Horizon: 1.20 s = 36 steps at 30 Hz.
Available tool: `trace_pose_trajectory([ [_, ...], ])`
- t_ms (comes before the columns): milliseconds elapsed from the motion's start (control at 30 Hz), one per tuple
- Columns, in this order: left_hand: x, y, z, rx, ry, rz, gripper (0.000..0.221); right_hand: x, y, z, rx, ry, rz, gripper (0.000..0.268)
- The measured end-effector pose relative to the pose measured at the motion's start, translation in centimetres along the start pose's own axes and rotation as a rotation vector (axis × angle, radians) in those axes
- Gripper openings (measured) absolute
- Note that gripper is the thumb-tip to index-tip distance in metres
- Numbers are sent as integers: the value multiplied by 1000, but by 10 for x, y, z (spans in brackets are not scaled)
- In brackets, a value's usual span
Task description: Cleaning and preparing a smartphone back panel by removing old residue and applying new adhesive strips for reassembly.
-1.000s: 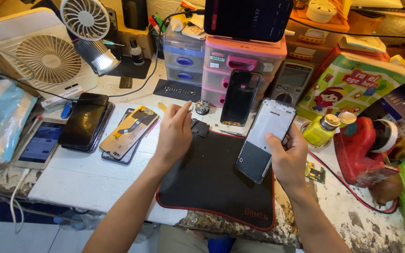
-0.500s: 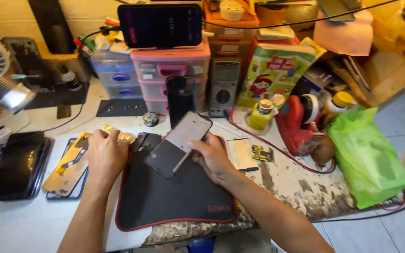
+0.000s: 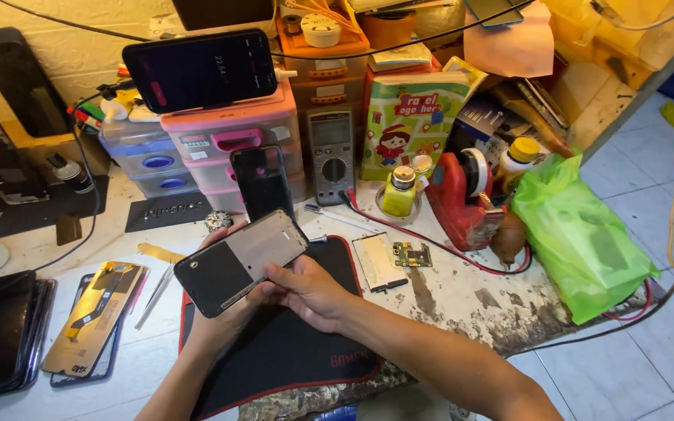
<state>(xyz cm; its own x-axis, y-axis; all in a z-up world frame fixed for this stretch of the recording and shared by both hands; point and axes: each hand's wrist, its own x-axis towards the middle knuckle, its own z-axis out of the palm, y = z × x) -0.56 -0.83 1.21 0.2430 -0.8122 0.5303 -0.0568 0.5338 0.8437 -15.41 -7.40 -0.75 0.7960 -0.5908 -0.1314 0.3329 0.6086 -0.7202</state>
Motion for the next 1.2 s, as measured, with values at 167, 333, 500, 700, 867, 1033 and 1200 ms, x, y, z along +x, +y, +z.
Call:
trace_pose_trajectory([
  [167, 7, -11, -14, 9, 72, -7, 89, 0, 1, 10, -112, 67, 52, 37],
  [333, 8, -8, -31, -17, 197, -6, 88, 4, 9, 4, -326, 68, 105, 47],
  [500, 5, -8, -40, -115, 269, -160, 90, 11, 3, -8, -651, 365, -292, 25],
  [700, 5, -5, -45, -169, 381, -251, 96, -1, -23, 3, -956, 426, -556, 28],
  [867, 4, -30, -50, -666, 518, -411, 69, -3, -5, 24, -955, 284, -608, 68],
  [1033, 3, -47, -35, -814, 541, -468, 44, 8, -1, 35, -836, 294, -665, 96],
  [1200, 0, -43, -25, -777, 572, -560, 42, 13, 2, 40, -884, 357, -606, 105],
])
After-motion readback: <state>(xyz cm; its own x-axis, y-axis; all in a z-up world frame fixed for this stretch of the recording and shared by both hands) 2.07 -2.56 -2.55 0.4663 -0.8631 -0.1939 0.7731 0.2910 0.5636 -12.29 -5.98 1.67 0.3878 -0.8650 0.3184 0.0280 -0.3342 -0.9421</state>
